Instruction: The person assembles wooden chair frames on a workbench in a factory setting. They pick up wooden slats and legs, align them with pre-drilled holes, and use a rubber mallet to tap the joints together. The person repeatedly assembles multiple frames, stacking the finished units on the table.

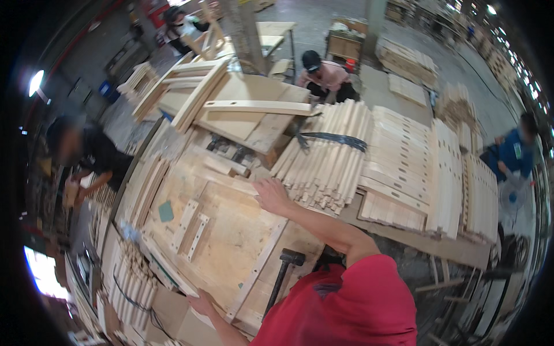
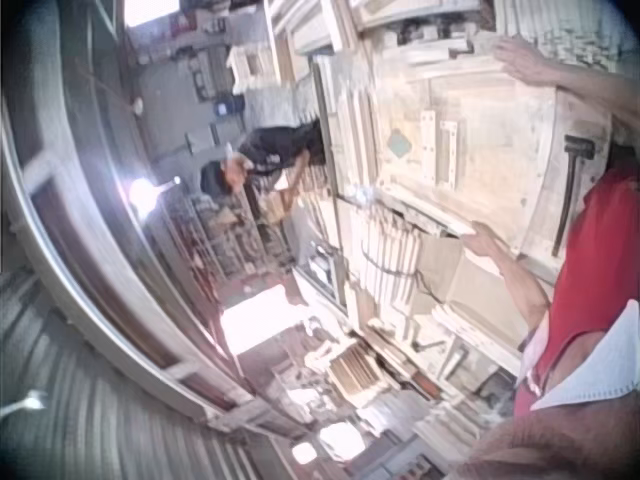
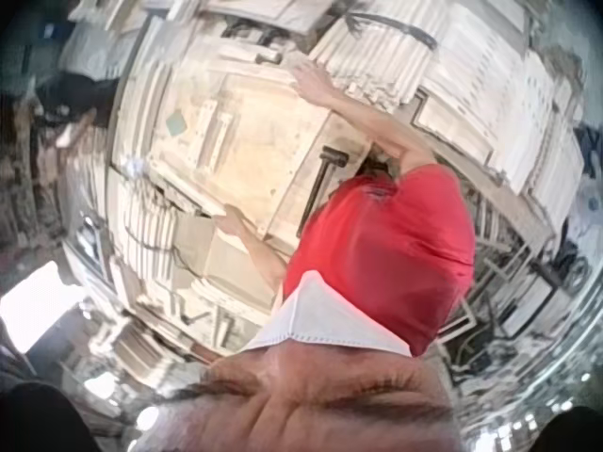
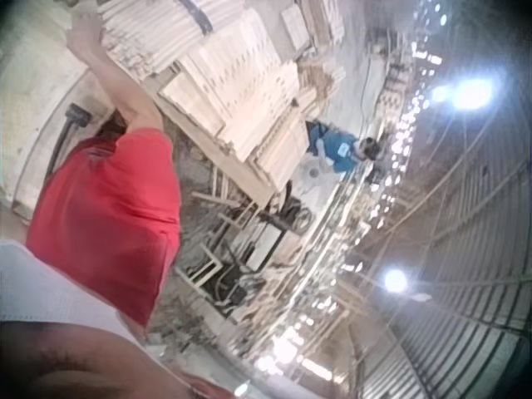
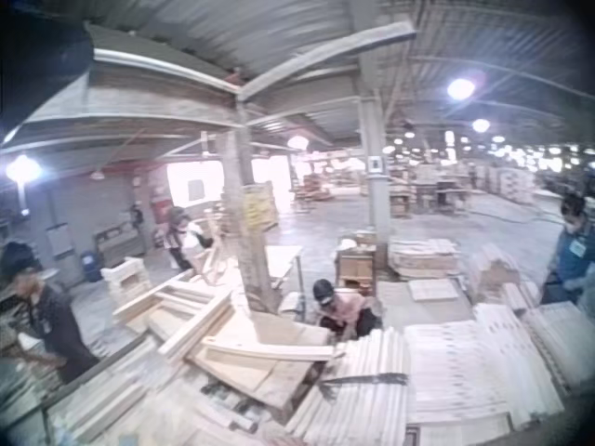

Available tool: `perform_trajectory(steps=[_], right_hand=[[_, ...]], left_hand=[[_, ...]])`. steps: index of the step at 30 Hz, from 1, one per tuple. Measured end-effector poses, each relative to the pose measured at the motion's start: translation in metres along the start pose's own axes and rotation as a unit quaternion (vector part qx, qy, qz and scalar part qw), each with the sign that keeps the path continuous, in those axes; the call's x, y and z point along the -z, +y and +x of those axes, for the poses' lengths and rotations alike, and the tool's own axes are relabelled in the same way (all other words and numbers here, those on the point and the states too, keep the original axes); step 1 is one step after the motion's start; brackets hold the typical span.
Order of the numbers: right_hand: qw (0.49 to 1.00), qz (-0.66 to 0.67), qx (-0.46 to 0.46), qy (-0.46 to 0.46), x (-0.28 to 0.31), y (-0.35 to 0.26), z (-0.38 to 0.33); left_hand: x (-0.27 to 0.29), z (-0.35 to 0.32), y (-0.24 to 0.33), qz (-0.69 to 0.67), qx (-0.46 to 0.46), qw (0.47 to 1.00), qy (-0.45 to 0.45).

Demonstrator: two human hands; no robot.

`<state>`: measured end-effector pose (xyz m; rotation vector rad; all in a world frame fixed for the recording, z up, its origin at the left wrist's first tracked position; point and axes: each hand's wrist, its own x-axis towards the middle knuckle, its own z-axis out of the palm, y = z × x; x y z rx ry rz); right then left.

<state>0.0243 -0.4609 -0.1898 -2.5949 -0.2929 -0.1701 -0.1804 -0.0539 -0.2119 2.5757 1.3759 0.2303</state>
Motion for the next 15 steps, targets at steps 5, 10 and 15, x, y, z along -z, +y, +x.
perform_trajectory(steps=[5, 10, 15], right_hand=[[0.965, -0.154, -0.206, 0.051, 0.111, 0.061, -0.044], [0.914, -0.096, -0.390, 0.060, 0.154, 0.108, -0.081], [0.873, 0.063, -0.482, 0.044, 0.160, 0.103, -0.085]], left_hand=[[0.001, 0.002, -0.019, -0.016, -0.006, 1.000, -0.021], [-0.011, 0.004, -0.014, -0.027, 0.004, 0.999, -0.026], [-0.016, 0.007, -0.019, -0.054, -0.029, 0.998, 0.001]])
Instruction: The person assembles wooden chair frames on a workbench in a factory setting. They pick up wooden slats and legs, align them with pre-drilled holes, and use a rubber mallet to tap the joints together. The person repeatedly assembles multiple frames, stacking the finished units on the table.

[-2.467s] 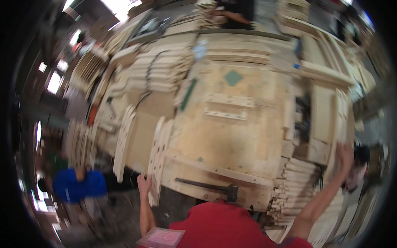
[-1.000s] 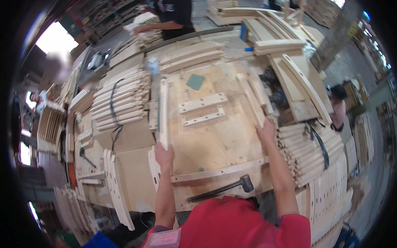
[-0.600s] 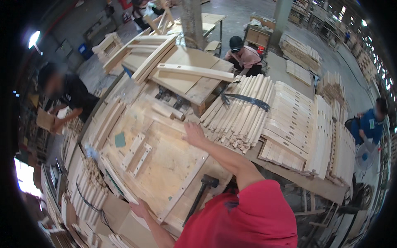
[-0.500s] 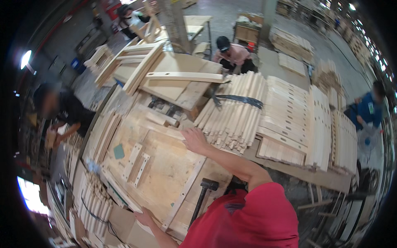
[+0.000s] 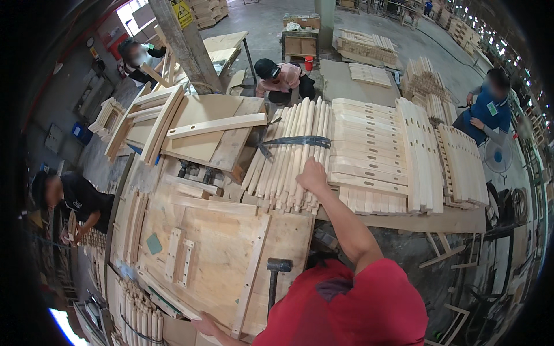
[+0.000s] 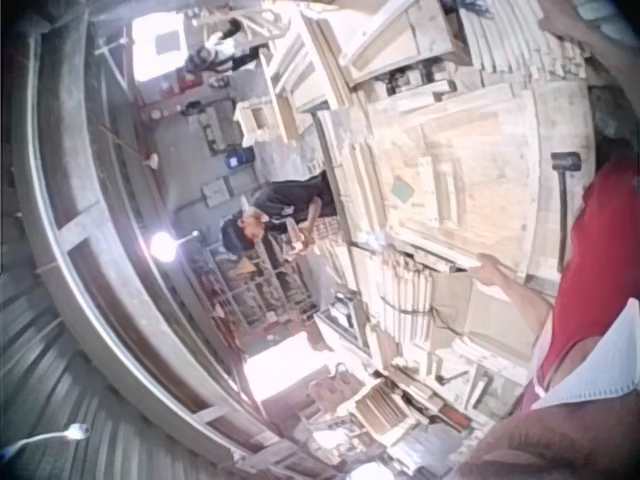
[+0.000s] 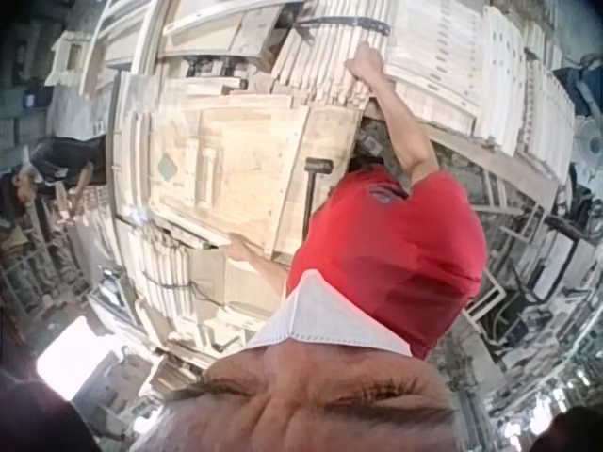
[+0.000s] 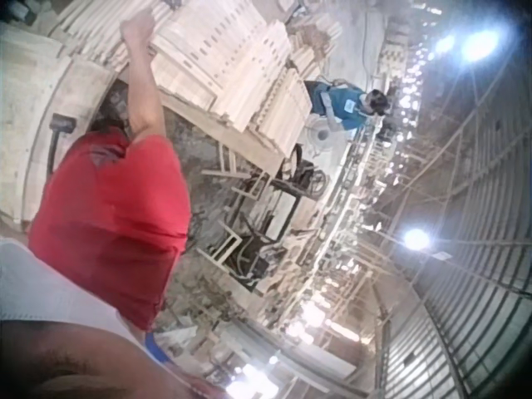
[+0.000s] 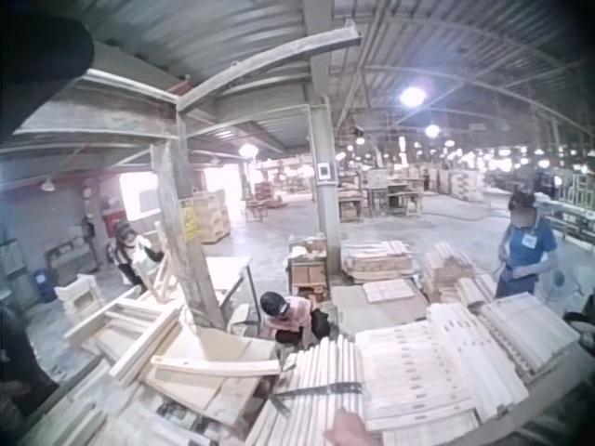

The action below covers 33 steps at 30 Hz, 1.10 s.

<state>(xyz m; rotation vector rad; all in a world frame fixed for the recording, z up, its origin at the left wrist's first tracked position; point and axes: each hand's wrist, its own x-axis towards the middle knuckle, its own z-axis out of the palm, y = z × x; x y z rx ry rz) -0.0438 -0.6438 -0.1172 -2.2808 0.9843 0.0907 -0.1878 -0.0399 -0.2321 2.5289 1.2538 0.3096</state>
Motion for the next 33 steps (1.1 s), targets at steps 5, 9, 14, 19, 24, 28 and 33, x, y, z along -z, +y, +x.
perform_trajectory(steps=[5, 9, 14, 19, 24, 28, 33], right_hand=[[0.831, 0.423, -0.054, -0.358, -0.047, 0.010, -0.061], [0.736, 0.393, -0.034, -0.551, -0.126, 0.004, -0.168], [0.723, 0.181, 0.212, -0.633, -0.190, -0.021, -0.206], [0.761, -0.166, 0.446, -0.442, -0.205, -0.075, -0.191], [0.676, -0.066, 0.630, -0.376, -0.250, -0.172, -0.214], [0.632, -0.080, 0.710, -0.302, -0.307, -0.228, -0.164], [0.547, -0.119, 0.781, -0.278, -0.369, -0.272, -0.099]], left_hand=[[-0.007, 0.002, 0.003, -0.013, -0.006, 1.000, 0.028], [0.005, -0.003, 0.027, -0.019, -0.140, 0.987, 0.071], [0.023, -0.044, 0.135, -0.332, -0.181, 0.893, -0.244], [0.026, -0.026, 0.166, -0.580, 0.035, 0.763, -0.282], [0.002, 0.004, 0.113, -0.757, 0.139, 0.579, -0.268], [-0.006, 0.013, 0.066, -0.359, 0.038, 0.933, 0.013], [-0.012, 0.019, -0.004, -0.027, -0.030, 0.999, 0.035]])
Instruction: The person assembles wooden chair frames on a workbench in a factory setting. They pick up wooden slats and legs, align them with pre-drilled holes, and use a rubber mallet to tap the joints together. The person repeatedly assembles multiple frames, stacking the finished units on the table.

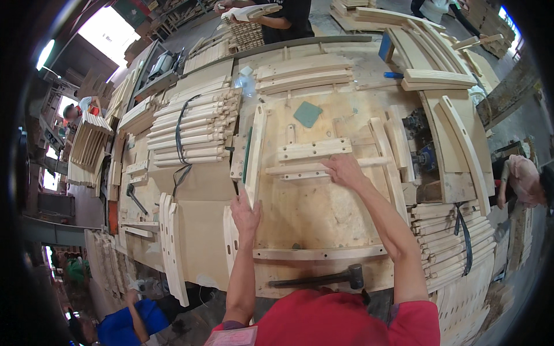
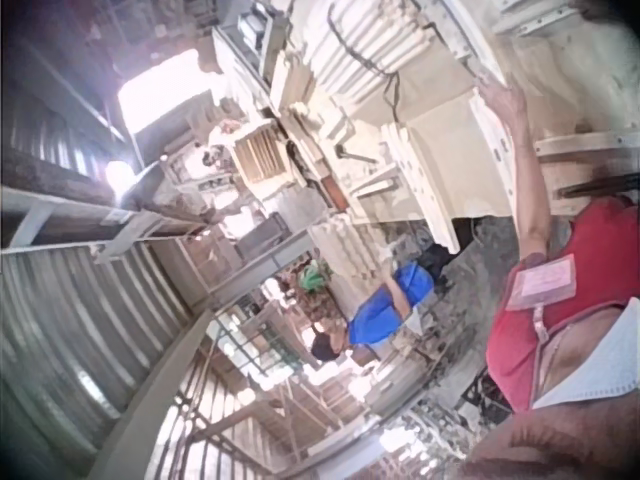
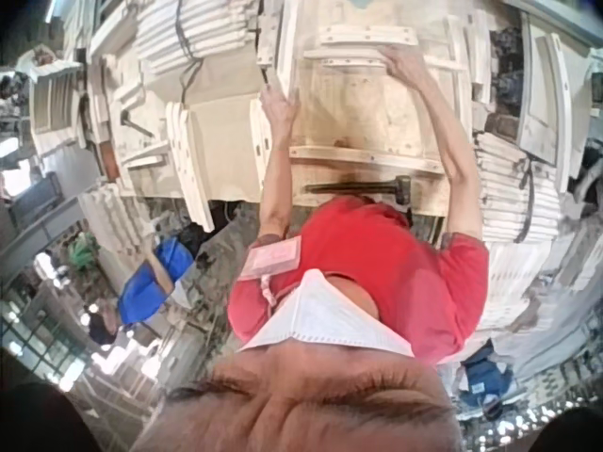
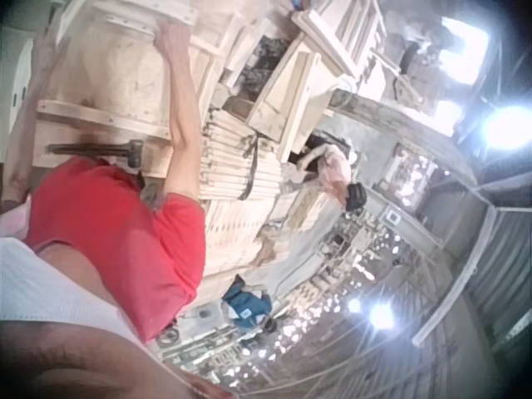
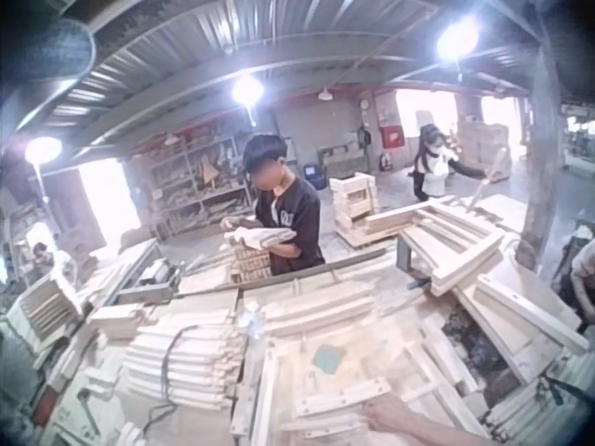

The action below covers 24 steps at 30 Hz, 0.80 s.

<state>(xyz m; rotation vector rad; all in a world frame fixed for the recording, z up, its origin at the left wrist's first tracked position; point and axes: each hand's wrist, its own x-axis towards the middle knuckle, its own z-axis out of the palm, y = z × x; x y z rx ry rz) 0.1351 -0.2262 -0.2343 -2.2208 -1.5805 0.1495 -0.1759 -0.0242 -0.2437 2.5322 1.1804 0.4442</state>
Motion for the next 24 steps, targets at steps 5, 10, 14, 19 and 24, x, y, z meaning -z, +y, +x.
perform_trajectory(steps=[5, 10, 14, 19, 24], right_hand=[[0.998, 0.060, -0.001, 0.007, -0.031, -0.010, 0.026], [0.991, 0.118, -0.029, 0.054, -0.054, -0.022, 0.034], [0.979, 0.036, 0.032, 0.196, -0.094, -0.078, 0.057], [0.997, 0.005, 0.033, 0.074, -0.115, -0.119, 0.088], [0.993, 0.005, 0.095, 0.074, -0.124, -0.106, 0.089]], left_hand=[[-0.003, -0.011, -0.015, -0.023, 0.029, 0.999, -0.031], [-0.004, -0.010, -0.016, -0.011, 0.010, 1.000, -0.001], [-0.006, -0.007, -0.013, -0.018, 0.007, 1.000, -0.004], [-0.009, -0.009, -0.014, -0.022, 0.008, 1.000, -0.005], [-0.010, -0.007, -0.014, -0.015, 0.010, 1.000, -0.015]])
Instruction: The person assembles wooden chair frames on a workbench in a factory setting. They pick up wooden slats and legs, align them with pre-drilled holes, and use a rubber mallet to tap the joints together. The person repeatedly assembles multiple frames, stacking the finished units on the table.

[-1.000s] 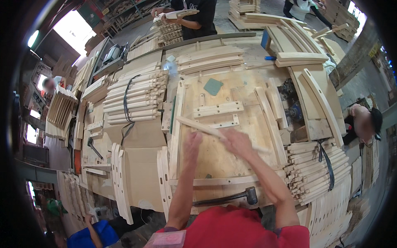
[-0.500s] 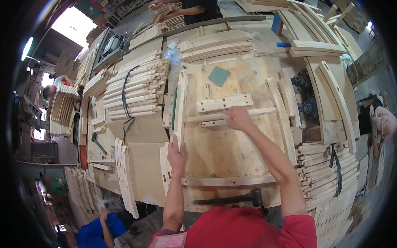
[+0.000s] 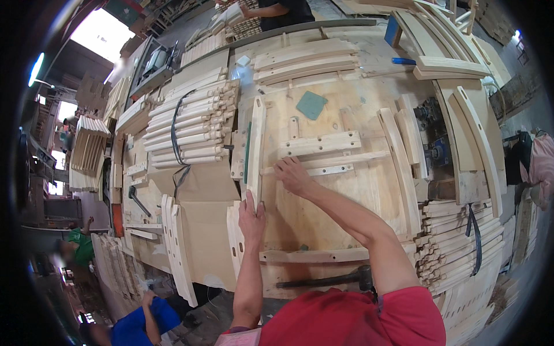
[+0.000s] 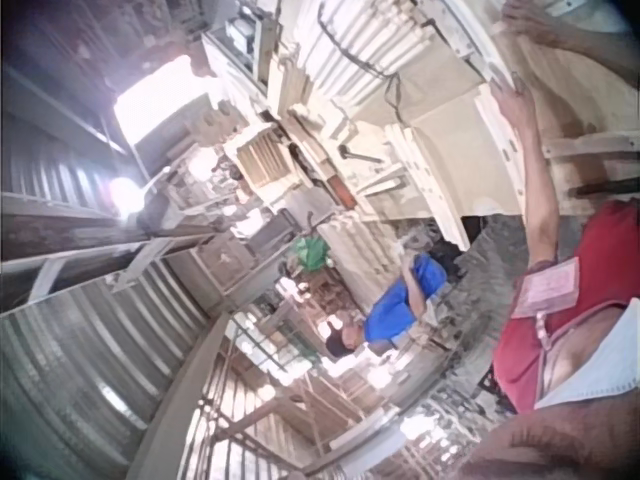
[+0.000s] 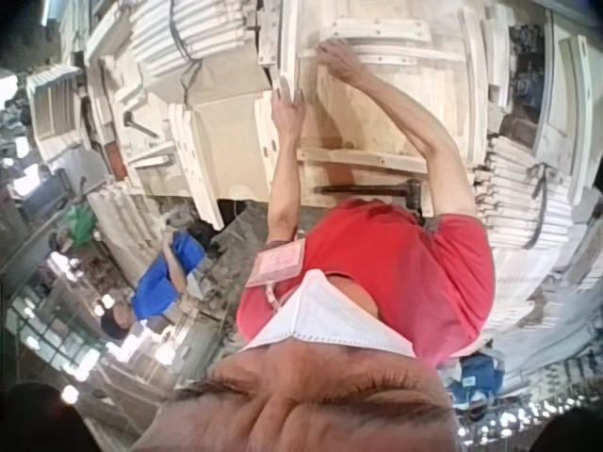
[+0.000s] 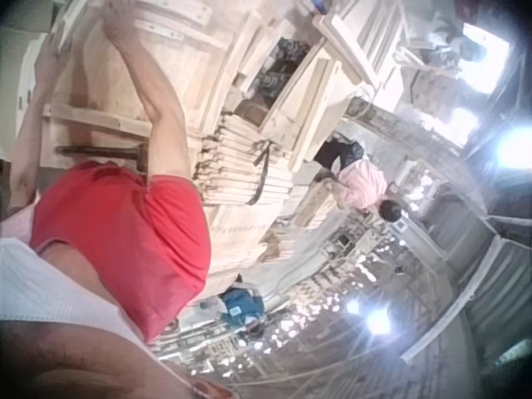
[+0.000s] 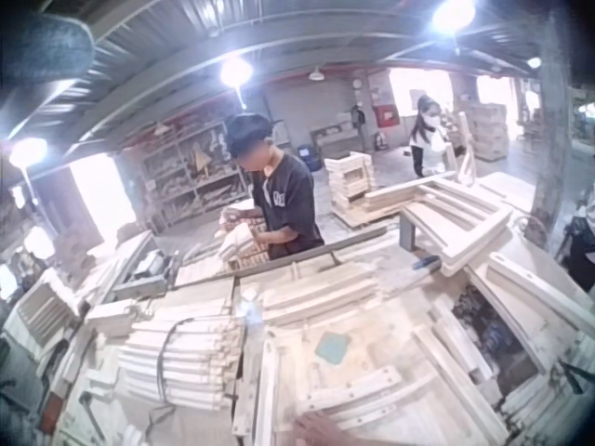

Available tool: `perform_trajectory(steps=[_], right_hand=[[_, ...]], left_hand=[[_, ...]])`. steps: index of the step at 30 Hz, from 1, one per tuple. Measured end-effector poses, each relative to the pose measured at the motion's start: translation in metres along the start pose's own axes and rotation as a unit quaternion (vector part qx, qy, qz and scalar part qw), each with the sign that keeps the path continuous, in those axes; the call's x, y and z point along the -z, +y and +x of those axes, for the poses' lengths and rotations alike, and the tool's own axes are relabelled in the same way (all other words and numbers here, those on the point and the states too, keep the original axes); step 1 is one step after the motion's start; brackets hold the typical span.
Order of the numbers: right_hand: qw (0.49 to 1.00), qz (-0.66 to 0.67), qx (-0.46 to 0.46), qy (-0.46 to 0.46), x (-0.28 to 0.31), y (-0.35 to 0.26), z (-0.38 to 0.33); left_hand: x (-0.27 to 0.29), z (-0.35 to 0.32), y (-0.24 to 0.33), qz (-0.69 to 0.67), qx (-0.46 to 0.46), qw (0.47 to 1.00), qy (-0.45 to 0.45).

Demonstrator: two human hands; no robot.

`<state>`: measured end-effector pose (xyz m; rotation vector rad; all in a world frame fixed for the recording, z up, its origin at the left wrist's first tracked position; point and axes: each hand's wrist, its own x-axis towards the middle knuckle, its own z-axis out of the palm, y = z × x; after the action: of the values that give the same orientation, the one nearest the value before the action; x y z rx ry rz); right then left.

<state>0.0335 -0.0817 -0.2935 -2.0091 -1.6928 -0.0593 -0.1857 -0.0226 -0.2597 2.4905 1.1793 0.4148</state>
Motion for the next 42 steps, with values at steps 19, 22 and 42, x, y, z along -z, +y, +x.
perform_trajectory(steps=[19, 22, 42], right_hand=[[0.999, 0.016, 0.022, 0.047, -0.006, -0.005, 0.002], [1.000, -0.021, 0.011, 0.015, -0.010, 0.003, -0.007], [0.838, -0.086, -0.532, 0.089, 0.182, 0.055, -0.254]], left_hand=[[-0.001, 0.004, -0.002, 0.027, 0.006, 1.000, 0.008], [-0.008, 0.003, -0.002, -0.015, 0.019, 0.999, -0.026], [-0.091, 0.071, 0.128, -0.050, -0.368, 0.927, -0.047]])
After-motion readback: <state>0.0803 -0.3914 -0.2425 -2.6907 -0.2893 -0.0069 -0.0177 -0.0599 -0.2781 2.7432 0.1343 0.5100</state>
